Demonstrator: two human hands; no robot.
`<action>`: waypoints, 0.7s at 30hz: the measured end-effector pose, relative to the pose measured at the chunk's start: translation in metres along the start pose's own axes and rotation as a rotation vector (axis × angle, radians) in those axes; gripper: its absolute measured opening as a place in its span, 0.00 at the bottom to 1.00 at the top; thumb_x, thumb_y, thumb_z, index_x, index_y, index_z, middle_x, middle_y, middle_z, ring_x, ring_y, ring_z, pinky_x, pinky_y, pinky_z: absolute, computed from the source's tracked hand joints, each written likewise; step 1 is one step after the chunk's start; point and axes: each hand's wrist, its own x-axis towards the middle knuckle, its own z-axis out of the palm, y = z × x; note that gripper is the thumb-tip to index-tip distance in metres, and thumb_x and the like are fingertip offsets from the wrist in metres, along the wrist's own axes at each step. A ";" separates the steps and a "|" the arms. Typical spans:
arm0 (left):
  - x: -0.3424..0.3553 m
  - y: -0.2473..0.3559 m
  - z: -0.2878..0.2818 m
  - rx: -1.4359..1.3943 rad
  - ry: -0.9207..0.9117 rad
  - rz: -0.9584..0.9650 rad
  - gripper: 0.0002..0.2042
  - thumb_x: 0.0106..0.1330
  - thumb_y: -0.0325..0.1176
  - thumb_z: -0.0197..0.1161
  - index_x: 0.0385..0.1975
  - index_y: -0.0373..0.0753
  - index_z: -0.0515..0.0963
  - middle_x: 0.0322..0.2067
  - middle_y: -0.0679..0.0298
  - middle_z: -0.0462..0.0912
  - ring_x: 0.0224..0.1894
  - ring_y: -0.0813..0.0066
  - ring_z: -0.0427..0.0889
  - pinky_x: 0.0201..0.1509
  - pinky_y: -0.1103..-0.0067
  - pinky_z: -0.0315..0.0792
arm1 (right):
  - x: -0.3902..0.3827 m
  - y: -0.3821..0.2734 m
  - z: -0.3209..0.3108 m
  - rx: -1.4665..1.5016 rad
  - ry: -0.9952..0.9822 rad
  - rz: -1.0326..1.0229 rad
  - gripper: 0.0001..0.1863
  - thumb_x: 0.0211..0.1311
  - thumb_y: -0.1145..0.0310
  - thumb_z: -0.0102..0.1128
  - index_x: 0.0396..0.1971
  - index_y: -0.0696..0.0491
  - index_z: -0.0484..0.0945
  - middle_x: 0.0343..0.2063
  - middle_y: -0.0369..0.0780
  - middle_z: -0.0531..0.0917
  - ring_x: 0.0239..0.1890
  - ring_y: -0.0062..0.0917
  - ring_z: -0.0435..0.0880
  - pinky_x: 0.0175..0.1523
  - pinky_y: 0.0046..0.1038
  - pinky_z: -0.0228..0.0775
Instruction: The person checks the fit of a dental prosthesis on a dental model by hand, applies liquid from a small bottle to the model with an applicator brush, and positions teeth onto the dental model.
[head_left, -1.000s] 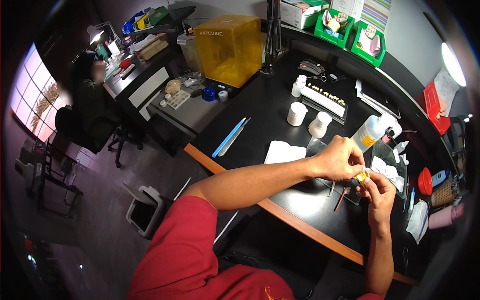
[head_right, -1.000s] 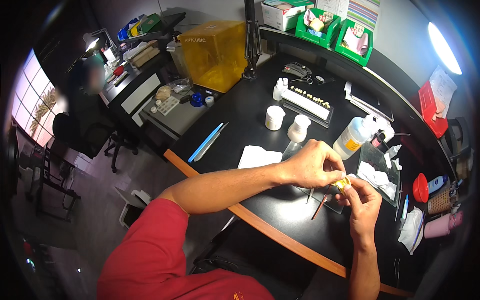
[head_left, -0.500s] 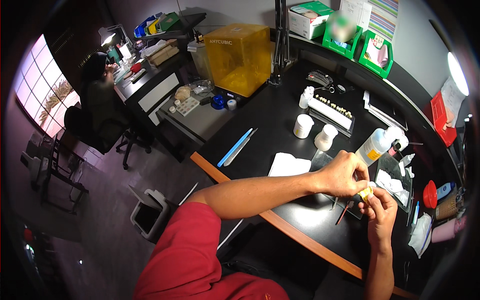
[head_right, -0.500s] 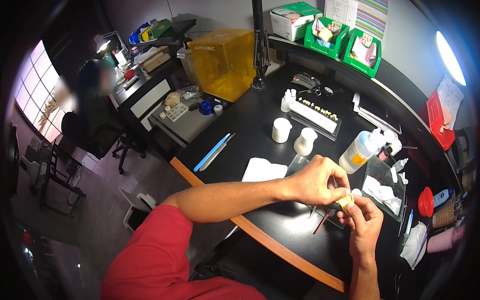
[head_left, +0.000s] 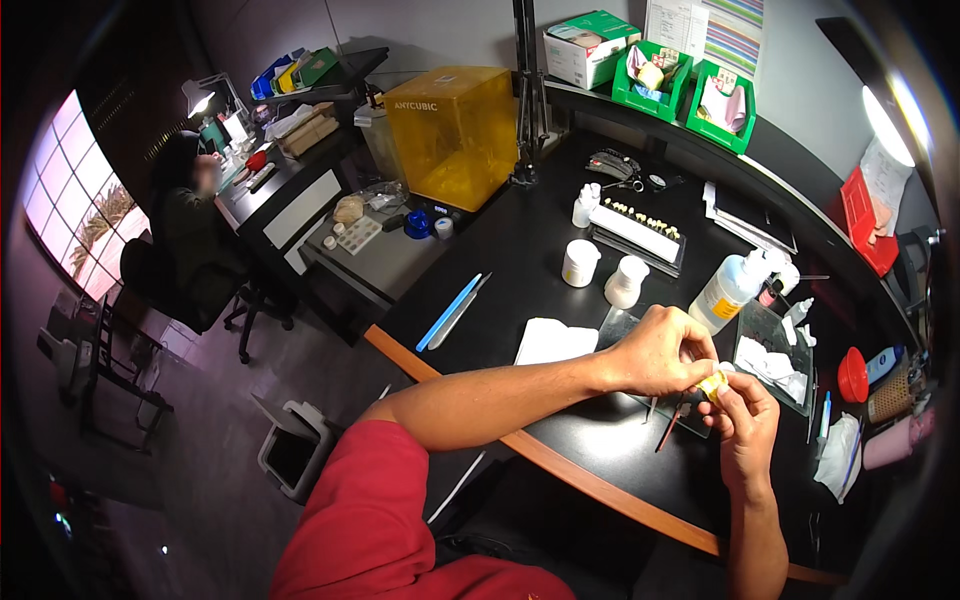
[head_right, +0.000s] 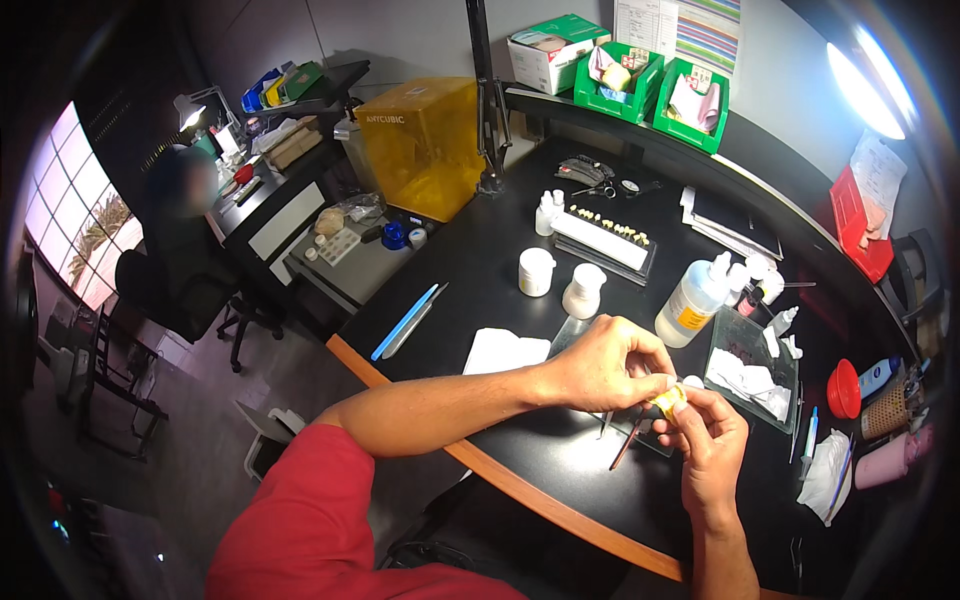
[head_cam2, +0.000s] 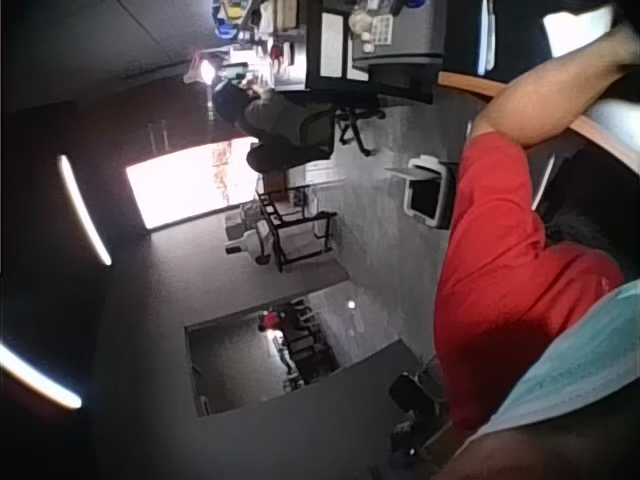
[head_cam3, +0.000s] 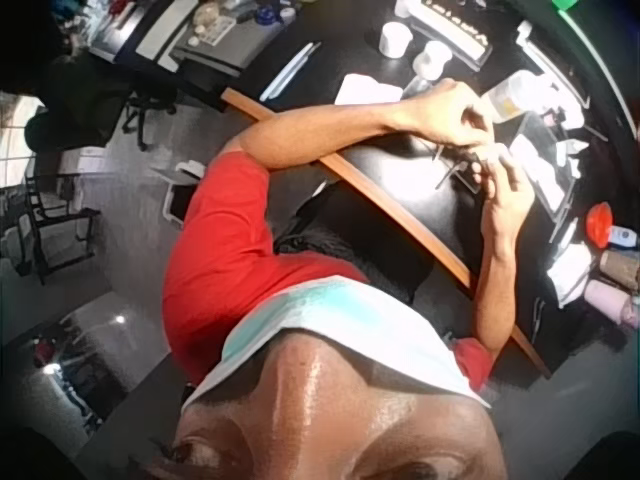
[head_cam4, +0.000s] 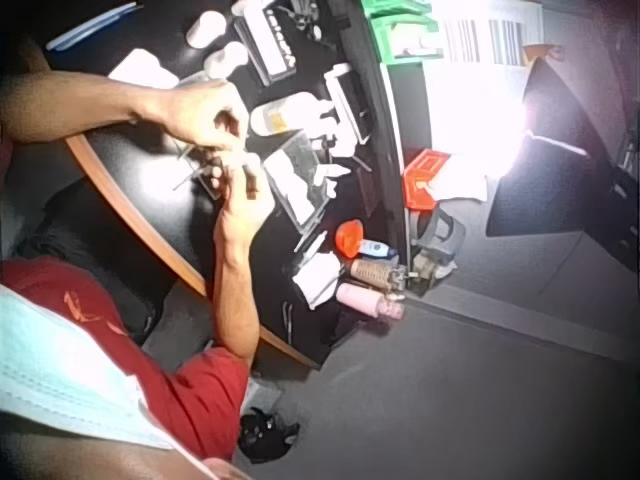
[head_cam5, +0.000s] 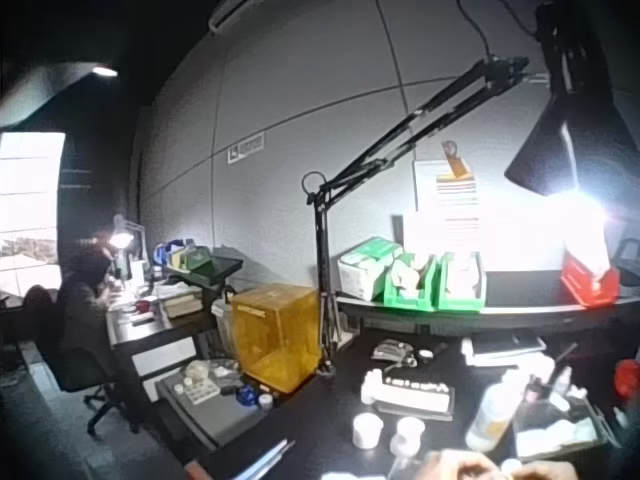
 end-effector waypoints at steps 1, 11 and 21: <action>0.000 0.002 -0.001 -0.014 -0.014 -0.030 0.08 0.63 0.29 0.71 0.36 0.31 0.89 0.28 0.57 0.90 0.29 0.80 0.87 0.35 0.80 0.80 | 0.001 0.001 0.000 -0.012 -0.008 -0.013 0.11 0.73 0.72 0.64 0.49 0.62 0.83 0.35 0.42 0.89 0.31 0.21 0.88 0.36 0.20 0.81; 0.006 0.001 -0.001 -0.401 -0.168 -0.243 0.09 0.72 0.27 0.68 0.44 0.26 0.84 0.36 0.55 0.90 0.34 0.75 0.89 0.40 0.79 0.85 | 0.000 0.006 0.003 -0.253 0.069 -0.322 0.12 0.74 0.74 0.62 0.51 0.64 0.83 0.37 0.40 0.89 0.32 0.18 0.86 0.37 0.19 0.78; 0.013 -0.003 -0.005 -0.555 -0.197 -0.393 0.13 0.75 0.27 0.63 0.50 0.23 0.82 0.42 0.48 0.89 0.40 0.65 0.91 0.47 0.75 0.89 | 0.008 -0.002 -0.006 -0.145 0.041 -0.177 0.14 0.76 0.68 0.64 0.51 0.63 0.85 0.36 0.41 0.90 0.33 0.16 0.88 0.37 0.18 0.82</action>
